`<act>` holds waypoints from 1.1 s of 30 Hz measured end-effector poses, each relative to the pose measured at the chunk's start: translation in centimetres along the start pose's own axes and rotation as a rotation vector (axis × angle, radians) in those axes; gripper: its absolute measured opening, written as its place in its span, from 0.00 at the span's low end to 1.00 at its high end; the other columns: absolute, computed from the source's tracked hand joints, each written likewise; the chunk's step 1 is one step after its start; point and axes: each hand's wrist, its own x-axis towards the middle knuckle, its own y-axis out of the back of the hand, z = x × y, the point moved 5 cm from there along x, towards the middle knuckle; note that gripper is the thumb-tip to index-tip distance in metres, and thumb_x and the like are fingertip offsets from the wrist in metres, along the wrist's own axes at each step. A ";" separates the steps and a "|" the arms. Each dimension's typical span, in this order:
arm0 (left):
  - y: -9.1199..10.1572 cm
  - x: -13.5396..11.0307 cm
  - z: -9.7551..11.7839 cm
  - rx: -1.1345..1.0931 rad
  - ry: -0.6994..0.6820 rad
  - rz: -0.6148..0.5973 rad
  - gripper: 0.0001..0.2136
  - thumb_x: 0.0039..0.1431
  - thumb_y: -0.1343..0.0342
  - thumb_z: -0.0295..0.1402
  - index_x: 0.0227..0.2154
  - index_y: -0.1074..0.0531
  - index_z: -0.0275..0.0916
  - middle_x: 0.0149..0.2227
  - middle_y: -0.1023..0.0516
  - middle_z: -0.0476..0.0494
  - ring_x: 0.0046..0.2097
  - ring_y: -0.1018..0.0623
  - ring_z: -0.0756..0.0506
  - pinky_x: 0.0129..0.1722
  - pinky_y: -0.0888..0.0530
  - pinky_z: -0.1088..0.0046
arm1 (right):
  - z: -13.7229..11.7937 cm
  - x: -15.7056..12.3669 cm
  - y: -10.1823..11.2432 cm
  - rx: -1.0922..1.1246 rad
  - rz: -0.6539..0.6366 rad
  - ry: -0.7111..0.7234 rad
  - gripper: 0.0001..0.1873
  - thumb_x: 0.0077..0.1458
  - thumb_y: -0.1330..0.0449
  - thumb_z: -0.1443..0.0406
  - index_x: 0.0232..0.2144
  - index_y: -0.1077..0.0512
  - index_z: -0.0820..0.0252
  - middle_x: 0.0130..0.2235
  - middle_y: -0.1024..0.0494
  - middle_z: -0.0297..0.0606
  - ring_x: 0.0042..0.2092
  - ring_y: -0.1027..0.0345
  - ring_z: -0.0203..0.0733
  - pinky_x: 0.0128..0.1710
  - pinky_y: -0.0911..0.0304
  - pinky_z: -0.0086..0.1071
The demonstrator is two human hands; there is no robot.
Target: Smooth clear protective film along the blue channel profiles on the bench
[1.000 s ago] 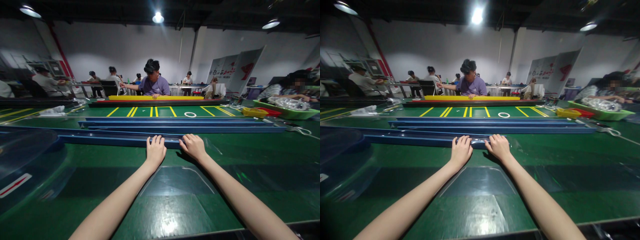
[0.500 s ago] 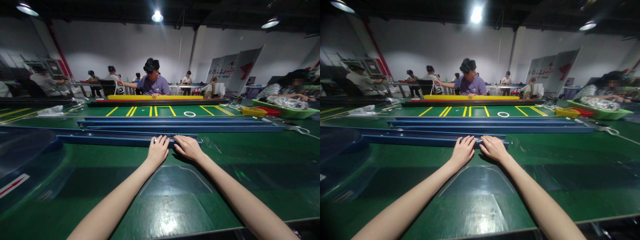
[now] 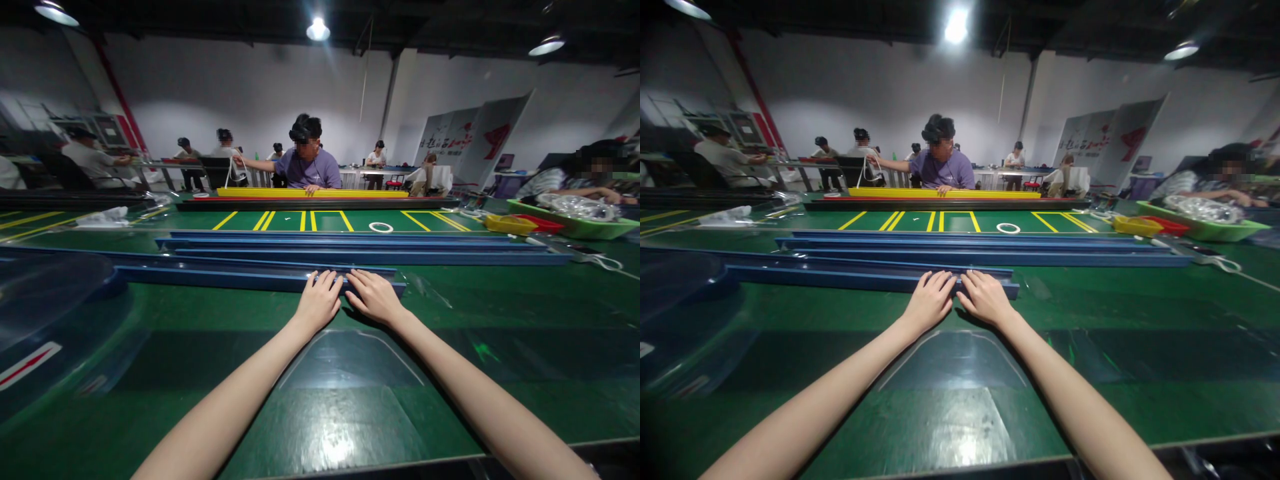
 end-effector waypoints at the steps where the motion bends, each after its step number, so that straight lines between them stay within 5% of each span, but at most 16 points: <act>1: 0.0 0.0 0.0 -0.006 0.013 0.002 0.17 0.55 0.56 0.30 0.49 0.37 0.38 0.52 0.34 0.39 0.54 0.37 0.43 0.54 0.43 0.60 | -0.1 0.0 0.0 0.004 -0.002 0.010 0.23 0.58 0.57 0.58 0.46 0.34 0.67 0.48 0.29 0.46 0.49 0.39 0.43 0.46 0.47 0.33; 10: 0.5 -0.2 -0.8 0.073 0.222 0.077 0.14 0.54 0.55 0.29 0.42 0.33 0.34 0.48 0.31 0.37 0.51 0.35 0.40 0.54 0.45 0.56 | 1.4 0.1 0.7 -0.111 -0.006 -0.183 0.20 0.58 0.57 0.60 0.25 0.30 0.62 0.28 0.26 0.42 0.33 0.36 0.42 0.33 0.48 0.34; 16: 0.0 0.0 -0.1 0.012 0.009 0.051 0.18 0.54 0.53 0.30 0.49 0.38 0.37 0.52 0.34 0.40 0.54 0.37 0.43 0.54 0.43 0.61 | -0.1 0.0 0.3 0.025 0.026 0.026 0.19 0.57 0.56 0.60 0.41 0.32 0.65 0.43 0.27 0.45 0.43 0.37 0.43 0.40 0.45 0.34; 19: -0.2 -0.1 -0.1 -0.005 0.006 0.045 0.17 0.55 0.54 0.30 0.49 0.37 0.38 0.51 0.33 0.41 0.53 0.36 0.43 0.53 0.42 0.61 | -0.3 0.1 0.4 0.060 0.056 0.063 0.19 0.57 0.56 0.61 0.45 0.34 0.66 0.47 0.30 0.45 0.46 0.38 0.43 0.43 0.45 0.34; 27: 0.5 -0.1 -0.6 0.031 0.171 0.104 0.11 0.55 0.55 0.29 0.40 0.33 0.35 0.46 0.29 0.40 0.48 0.33 0.42 0.52 0.43 0.58 | 2.0 -0.1 1.4 -0.140 0.083 -0.192 0.19 0.58 0.56 0.62 0.22 0.32 0.61 0.24 0.28 0.40 0.30 0.39 0.38 0.31 0.51 0.32; 33: 0.2 0.0 -0.3 0.003 0.040 0.100 0.17 0.54 0.53 0.29 0.47 0.36 0.36 0.50 0.32 0.40 0.52 0.36 0.43 0.54 0.44 0.60 | 0.6 0.0 0.7 -0.033 0.049 -0.022 0.17 0.58 0.56 0.62 0.29 0.30 0.63 0.30 0.27 0.42 0.34 0.38 0.39 0.34 0.48 0.31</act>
